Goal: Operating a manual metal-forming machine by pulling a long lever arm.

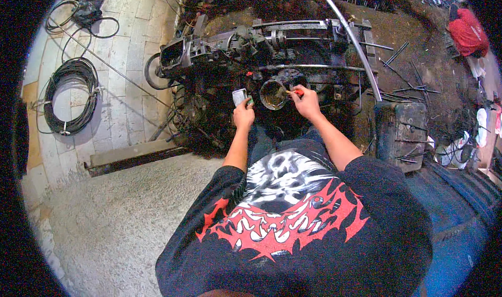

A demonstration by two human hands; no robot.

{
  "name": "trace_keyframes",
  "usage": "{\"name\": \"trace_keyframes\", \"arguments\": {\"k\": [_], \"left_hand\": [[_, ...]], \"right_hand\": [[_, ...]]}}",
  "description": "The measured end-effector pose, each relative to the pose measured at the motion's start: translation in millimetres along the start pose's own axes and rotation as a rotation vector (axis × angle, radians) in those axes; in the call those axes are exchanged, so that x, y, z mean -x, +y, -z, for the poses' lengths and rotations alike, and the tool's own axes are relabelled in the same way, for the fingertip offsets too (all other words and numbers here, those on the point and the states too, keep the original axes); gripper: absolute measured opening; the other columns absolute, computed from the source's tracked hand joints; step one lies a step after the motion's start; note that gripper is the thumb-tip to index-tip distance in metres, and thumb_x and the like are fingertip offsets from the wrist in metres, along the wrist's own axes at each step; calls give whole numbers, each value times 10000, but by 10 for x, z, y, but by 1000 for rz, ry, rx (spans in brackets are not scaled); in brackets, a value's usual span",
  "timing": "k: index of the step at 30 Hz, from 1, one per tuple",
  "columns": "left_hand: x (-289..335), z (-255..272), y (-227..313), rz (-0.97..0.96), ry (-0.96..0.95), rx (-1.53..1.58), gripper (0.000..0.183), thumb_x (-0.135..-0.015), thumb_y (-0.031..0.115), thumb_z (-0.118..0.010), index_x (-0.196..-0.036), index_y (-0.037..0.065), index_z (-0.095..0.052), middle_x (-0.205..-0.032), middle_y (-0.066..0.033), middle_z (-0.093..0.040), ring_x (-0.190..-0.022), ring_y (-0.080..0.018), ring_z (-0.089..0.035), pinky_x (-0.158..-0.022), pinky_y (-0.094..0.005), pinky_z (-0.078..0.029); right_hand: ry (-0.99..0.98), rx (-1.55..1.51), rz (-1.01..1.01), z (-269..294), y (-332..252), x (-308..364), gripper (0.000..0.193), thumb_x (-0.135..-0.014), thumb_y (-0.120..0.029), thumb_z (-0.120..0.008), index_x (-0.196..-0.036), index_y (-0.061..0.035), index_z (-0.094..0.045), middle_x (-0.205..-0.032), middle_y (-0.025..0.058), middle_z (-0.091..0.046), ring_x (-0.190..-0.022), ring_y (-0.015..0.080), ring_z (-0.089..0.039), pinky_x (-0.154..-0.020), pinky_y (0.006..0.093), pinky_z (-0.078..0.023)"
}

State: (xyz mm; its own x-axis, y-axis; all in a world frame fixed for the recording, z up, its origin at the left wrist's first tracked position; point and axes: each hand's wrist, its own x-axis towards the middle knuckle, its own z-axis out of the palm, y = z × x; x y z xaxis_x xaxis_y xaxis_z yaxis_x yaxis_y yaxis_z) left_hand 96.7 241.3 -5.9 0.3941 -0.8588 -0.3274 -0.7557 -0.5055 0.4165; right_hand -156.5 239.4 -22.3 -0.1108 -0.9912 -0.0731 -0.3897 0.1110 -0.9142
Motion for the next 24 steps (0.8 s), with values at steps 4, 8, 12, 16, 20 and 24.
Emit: {"name": "trace_keyframes", "arguments": {"k": [4,8,12,16,20,24], "left_hand": [[-4,-62,38,-5,40,9,295,-887,218,-637,-1173,208,-709,-1013,-226,-703,-974,-415,-672,-849,-507,-515],[-43,-62,13,-19,37,8,291,-881,221,-646,-1166,211,-706,-1004,-221,-705,-970,-417,-671,-841,-511,-513],[-80,14,-4,-30,11,-34,294,-871,253,-672,-1162,232,-709,-1018,-199,-709,-977,-389,-674,-836,-485,-518],[-65,33,17,-20,16,-35,278,-873,262,-677,-1148,239,-712,-1025,-189,-711,-982,-377,-673,-839,-470,-519],[-29,49,27,-35,17,4,260,-877,242,-666,-1133,222,-705,-1015,-201,-708,-989,-404,-665,-846,-494,-511],[-48,114,68,-34,-17,-21,272,-871,237,-675,-1141,220,-702,-1016,-195,-711,-998,-407,-662,-849,-496,-507]], "right_hand": [[21,-132,-137,12,47,-74,141,-899,-149,-683,-961,-25,-701,-750,92,-711,-652,156,-671,-646,303,-522],[37,-507,-364,54,54,-188,124,-925,-161,-661,-938,-40,-686,-761,67,-705,-556,122,-610,-510,276,-462],[227,-771,-510,294,-62,-503,152,-933,-197,-661,-1024,-75,-660,-784,65,-698,-533,96,-596,-463,238,-403],[422,-694,-281,433,-233,-998,200,-946,-221,-669,-1072,-65,-680,-816,57,-710,-541,82,-586,-479,229,-427],[439,-438,-108,233,-330,-1395,182,-909,-179,-696,-1022,-39,-722,-780,64,-718,-618,107,-648,-580,275,-517],[491,-62,-53,124,-299,-1481,209,-863,-255,-702,-978,-85,-740,-821,179,-709,-769,339,-702,-716,412,-541]]}}
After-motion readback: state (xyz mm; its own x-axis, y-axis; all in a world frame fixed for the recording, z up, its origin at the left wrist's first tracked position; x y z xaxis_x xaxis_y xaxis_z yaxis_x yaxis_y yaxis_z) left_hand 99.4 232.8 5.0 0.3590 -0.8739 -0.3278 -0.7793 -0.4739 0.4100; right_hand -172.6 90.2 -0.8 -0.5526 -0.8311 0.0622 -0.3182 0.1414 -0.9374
